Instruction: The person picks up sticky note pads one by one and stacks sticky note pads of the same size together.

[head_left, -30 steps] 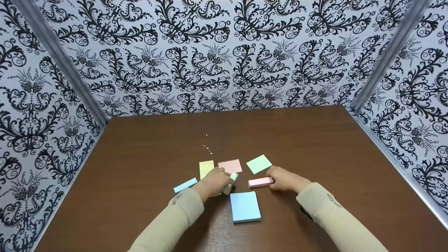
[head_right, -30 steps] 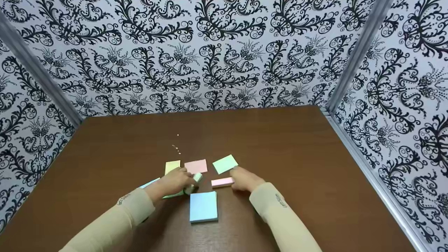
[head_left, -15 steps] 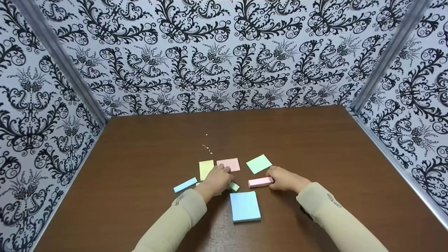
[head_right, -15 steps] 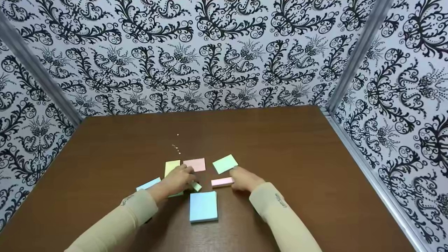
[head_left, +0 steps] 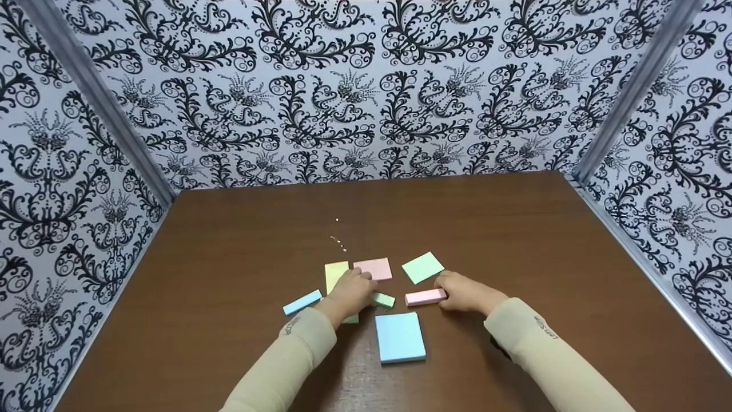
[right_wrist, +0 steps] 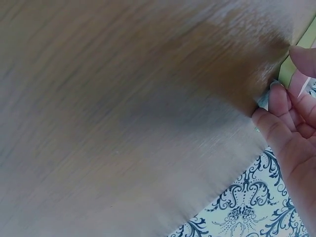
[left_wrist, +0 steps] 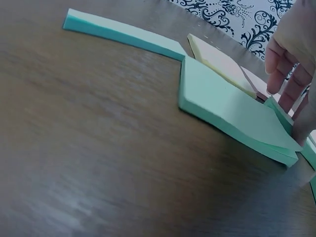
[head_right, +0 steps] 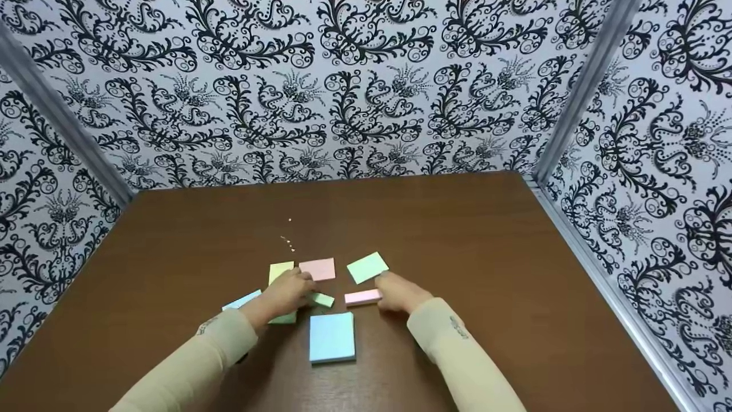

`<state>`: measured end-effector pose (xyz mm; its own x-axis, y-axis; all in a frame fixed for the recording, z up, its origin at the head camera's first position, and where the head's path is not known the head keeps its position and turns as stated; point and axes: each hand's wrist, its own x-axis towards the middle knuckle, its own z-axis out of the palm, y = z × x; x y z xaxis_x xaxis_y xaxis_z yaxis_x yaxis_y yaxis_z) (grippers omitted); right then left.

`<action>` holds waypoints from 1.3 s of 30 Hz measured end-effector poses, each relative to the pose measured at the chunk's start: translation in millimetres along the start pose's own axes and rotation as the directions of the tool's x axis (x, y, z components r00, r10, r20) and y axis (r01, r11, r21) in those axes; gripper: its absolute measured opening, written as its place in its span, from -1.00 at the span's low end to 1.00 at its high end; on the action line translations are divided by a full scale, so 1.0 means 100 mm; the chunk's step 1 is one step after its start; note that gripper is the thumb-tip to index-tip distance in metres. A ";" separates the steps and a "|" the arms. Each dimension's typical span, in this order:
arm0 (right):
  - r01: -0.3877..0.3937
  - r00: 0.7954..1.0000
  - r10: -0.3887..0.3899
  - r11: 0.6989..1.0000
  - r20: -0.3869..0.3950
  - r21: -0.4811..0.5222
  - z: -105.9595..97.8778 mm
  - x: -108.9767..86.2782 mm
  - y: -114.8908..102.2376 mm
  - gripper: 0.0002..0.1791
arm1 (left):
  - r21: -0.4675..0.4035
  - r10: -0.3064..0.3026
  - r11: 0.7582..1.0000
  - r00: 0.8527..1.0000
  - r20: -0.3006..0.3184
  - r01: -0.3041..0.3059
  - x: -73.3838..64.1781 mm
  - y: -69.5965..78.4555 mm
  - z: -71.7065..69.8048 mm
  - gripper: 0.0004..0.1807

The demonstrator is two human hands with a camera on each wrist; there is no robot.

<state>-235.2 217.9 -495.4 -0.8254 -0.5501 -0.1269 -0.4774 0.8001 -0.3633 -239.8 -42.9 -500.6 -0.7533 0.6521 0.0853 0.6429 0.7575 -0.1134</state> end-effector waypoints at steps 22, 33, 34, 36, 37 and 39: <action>-0.015 1.000 0.015 1.000 0.003 -0.007 0.00 -0.02 -0.01 -0.79 | -0.159 -0.079 0.983 0.991 0.108 0.096 -0.06 -0.07 0.01 -0.69; -0.015 1.000 0.015 1.000 -0.011 0.013 0.05 -0.03 -0.01 -0.74 | -0.124 -0.060 0.990 0.995 0.076 0.069 -0.06 -0.05 0.04 -0.75; -0.022 1.000 0.022 1.000 -0.009 0.020 0.05 -0.03 -0.01 -0.73 | -0.130 -0.061 0.989 0.996 0.068 0.070 -0.06 -0.05 0.02 -0.76; -0.029 1.000 0.029 0.999 -0.008 0.025 0.04 -0.03 -0.01 -0.72 | -0.139 -0.062 0.988 0.997 0.041 0.067 -0.06 -0.05 -0.02 -0.76; -0.028 1.000 0.029 0.999 -0.009 0.028 0.04 -0.04 -0.01 -0.71 | -0.143 -0.063 0.988 0.998 0.023 0.066 -0.05 -0.04 -0.04 -0.76; -0.021 1.000 0.021 0.999 -0.013 0.042 0.03 -0.04 0.00 -0.70 | -0.152 -0.067 0.986 0.998 -0.009 0.065 -0.02 -0.02 -0.08 -0.76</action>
<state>-231.1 219.6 -497.7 -0.8391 -0.5300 -0.1227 -0.4473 0.8006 -0.3987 -238.1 -45.8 -492.5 -0.7937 0.5998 0.1012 0.6059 0.7943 0.0439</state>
